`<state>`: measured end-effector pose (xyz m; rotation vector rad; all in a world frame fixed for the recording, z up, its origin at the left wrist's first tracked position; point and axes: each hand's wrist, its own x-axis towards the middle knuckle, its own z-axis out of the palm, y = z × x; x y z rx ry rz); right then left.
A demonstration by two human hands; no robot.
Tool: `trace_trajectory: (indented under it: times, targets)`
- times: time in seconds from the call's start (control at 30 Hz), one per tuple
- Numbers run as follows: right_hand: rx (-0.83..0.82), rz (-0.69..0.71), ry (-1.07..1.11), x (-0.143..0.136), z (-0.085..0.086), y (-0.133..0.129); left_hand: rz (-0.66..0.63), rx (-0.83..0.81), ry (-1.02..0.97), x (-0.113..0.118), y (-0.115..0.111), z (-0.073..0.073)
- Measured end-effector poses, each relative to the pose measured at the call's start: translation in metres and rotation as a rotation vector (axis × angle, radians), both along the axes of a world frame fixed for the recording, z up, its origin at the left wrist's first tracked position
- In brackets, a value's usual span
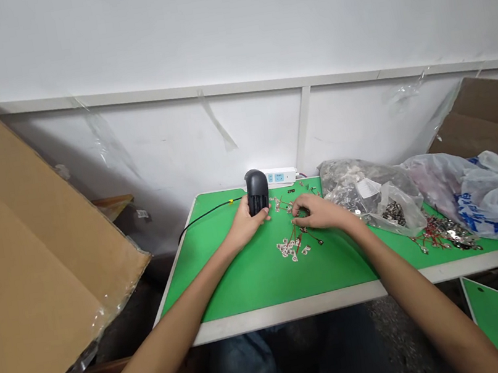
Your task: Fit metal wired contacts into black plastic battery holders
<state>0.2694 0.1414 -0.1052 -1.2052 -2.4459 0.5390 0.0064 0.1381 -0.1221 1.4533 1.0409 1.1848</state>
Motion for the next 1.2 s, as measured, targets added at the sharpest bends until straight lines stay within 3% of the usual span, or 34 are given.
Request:
trace_trajectory:
  times: [0.1, 0.37, 0.5, 0.7, 0.93, 1.03, 1.2]
  targets:
    - [0.001, -0.022, -0.025, 0.001, 0.0, -0.001, 0.07, -0.007, 0.015, 0.0, 0.001, 0.0]
    - [-0.022, 0.118, -0.109, 0.0, 0.002, -0.01, 0.217, 0.023, 0.053, -0.001, -0.001, 0.005]
    - [-0.046, 0.111, -0.127, 0.0, 0.005, -0.012, 0.362, 0.026, 0.112, -0.002, -0.001, 0.005]
    - [-0.053, 0.126, -0.156, -0.004, 0.0, -0.011, 0.505, 0.156, 0.238, -0.006, 0.0, 0.001]
    - [0.146, 0.135, -0.11, -0.021, -0.007, -0.02, 0.485, 0.217, 0.239, -0.003, -0.004, 0.004]
    - [0.159, 0.089, -0.084, -0.018, -0.001, -0.02, 0.429, 0.18, 0.099, -0.003, -0.004, 0.006]
    - [0.091, -0.043, 0.038, -0.004, 0.011, -0.017, 0.219, -0.02, -0.226, -0.003, -0.008, 0.011]
